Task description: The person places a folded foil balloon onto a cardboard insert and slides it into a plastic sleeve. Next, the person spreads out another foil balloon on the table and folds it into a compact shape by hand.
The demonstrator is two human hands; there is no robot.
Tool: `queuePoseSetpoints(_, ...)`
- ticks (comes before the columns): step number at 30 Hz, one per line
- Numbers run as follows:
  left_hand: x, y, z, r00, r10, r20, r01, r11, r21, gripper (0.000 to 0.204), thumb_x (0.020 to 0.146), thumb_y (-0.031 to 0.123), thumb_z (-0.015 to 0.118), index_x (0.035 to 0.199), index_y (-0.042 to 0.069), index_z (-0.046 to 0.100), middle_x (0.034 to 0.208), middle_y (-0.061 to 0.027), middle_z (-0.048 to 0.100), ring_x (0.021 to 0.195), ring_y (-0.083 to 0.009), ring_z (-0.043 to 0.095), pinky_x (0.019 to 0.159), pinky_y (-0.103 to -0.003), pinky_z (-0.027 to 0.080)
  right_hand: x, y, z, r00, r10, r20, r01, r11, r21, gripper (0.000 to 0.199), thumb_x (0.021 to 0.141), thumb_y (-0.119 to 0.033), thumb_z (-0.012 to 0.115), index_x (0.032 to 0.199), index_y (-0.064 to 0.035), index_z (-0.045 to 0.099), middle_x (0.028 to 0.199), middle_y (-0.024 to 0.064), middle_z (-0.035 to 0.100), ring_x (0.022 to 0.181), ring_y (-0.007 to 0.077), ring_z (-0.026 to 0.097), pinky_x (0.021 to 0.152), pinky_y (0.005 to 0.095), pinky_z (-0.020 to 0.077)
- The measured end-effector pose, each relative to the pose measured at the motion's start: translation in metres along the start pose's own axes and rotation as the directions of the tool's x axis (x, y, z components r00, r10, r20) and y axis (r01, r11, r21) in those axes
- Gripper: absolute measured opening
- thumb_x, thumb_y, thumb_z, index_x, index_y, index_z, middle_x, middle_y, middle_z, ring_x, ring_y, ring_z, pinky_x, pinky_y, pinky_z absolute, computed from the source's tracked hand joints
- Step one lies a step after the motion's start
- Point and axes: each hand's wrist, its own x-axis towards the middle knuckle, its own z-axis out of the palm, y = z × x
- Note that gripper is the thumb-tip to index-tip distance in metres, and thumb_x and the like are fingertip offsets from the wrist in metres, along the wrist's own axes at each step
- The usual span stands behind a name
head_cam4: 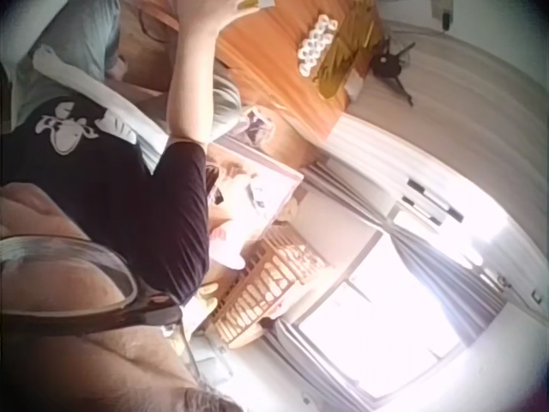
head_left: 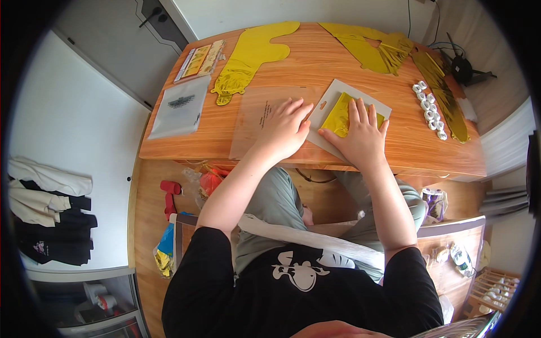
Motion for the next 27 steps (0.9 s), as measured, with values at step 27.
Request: queuePoseSetpoints(27,0.006,0.018,0.003,1.000,-0.007,-0.012,0.004,0.975,-0.222,0.060,0.100,0.017,0.060,0.155,0.003,0.039,0.151,-0.0255,0.050,0.141,-0.0484,0.045,0.118,-0.054,0.035,0.006,-0.006,-0.004,0.922,-0.374,0.095,0.362,0.924,0.126,0.122,0.075,-0.092,0.056,0.160,-0.0075,0.037,0.167,0.0119,0.034,0.157,0.0345,0.024,0.125,0.0631,0.0159)
